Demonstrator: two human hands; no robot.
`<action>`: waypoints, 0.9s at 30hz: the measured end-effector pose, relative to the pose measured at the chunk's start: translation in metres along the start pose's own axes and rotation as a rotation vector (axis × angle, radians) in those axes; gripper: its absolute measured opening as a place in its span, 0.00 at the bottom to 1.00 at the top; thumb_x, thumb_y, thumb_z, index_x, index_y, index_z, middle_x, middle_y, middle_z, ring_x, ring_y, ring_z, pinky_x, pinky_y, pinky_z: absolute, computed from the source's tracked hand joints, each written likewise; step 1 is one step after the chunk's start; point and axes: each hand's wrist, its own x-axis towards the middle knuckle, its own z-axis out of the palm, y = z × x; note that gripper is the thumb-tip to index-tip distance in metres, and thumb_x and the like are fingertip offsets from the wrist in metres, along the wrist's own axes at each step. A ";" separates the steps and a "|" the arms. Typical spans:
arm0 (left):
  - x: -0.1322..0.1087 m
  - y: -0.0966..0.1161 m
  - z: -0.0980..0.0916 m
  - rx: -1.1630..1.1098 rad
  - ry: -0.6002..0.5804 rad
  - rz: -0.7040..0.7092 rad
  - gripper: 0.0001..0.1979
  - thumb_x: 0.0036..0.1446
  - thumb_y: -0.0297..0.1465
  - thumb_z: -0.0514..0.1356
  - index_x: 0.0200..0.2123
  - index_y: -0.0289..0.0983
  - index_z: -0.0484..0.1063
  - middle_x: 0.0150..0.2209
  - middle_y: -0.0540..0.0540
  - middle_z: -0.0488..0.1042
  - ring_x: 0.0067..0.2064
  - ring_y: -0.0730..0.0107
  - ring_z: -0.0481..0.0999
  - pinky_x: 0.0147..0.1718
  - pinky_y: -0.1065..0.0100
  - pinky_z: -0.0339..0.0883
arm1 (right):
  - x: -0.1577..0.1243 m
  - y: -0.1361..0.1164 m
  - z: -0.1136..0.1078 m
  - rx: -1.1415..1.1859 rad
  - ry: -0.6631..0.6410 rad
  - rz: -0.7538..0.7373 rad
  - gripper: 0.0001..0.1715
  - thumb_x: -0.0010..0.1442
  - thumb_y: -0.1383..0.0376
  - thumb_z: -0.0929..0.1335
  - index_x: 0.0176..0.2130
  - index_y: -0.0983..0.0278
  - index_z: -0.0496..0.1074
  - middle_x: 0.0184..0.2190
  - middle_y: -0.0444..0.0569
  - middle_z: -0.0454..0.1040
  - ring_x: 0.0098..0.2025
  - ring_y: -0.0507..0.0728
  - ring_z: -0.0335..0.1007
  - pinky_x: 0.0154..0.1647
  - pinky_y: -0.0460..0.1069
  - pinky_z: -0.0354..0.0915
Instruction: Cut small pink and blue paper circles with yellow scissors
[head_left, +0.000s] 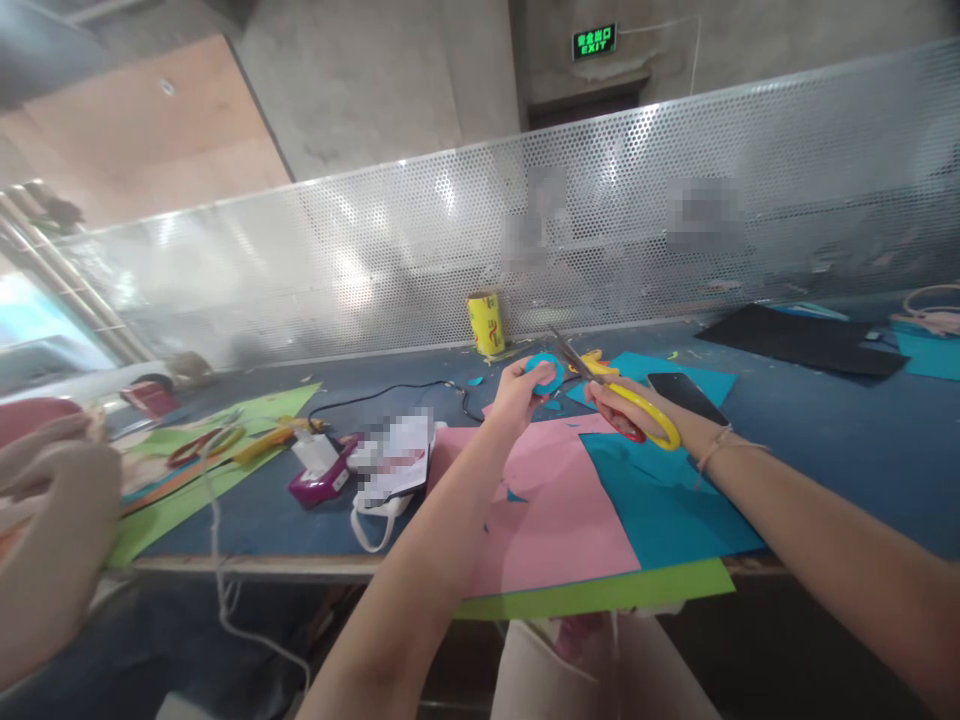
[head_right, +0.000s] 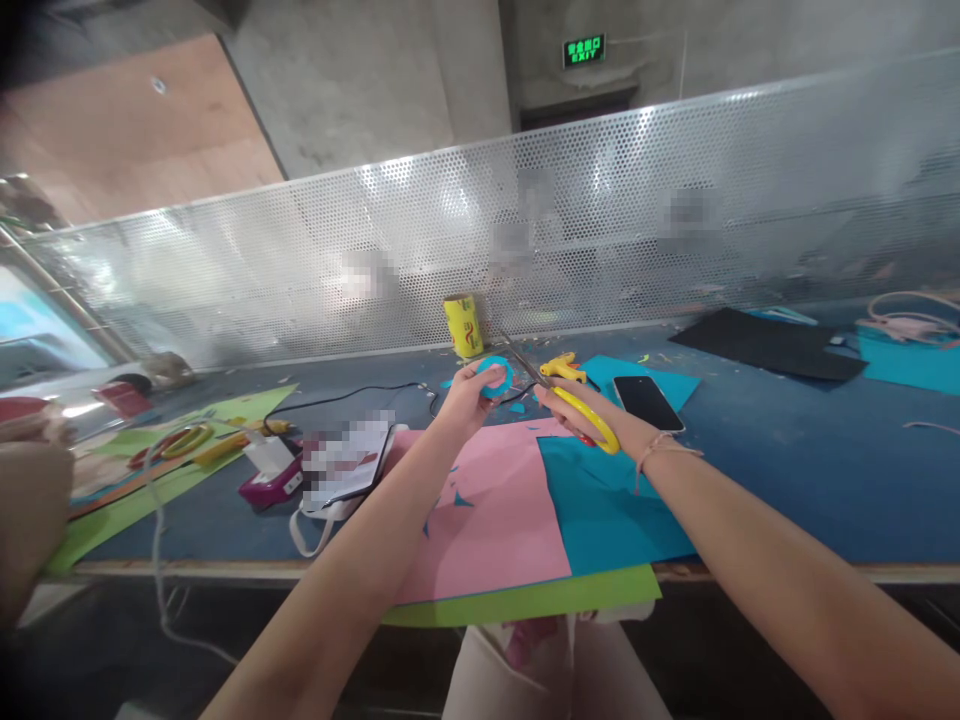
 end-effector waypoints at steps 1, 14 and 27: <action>0.000 0.000 0.000 -0.005 0.006 0.011 0.14 0.35 0.32 0.69 0.20 0.35 0.66 0.18 0.54 0.64 0.19 0.80 0.62 0.16 0.74 0.50 | -0.001 0.000 0.000 -0.026 -0.014 -0.003 0.24 0.61 0.44 0.64 0.30 0.60 0.61 0.11 0.35 0.56 0.10 0.47 0.48 0.10 0.43 0.50; 0.000 0.001 0.000 -0.022 0.023 -0.009 0.15 0.36 0.30 0.68 0.18 0.36 0.62 0.17 0.55 0.61 0.20 0.81 0.61 0.18 0.75 0.48 | 0.002 0.014 0.000 -0.041 -0.087 -0.098 0.25 0.63 0.43 0.62 0.29 0.60 0.60 0.17 0.36 0.58 0.10 0.44 0.47 0.08 0.43 0.48; 0.000 0.000 0.000 -0.026 -0.013 -0.004 0.16 0.35 0.30 0.68 0.17 0.36 0.61 0.17 0.55 0.60 0.20 0.81 0.60 0.18 0.75 0.50 | -0.001 0.008 -0.002 -0.068 -0.095 -0.073 0.29 0.61 0.40 0.62 0.27 0.61 0.59 0.16 0.37 0.59 0.11 0.45 0.49 0.09 0.43 0.49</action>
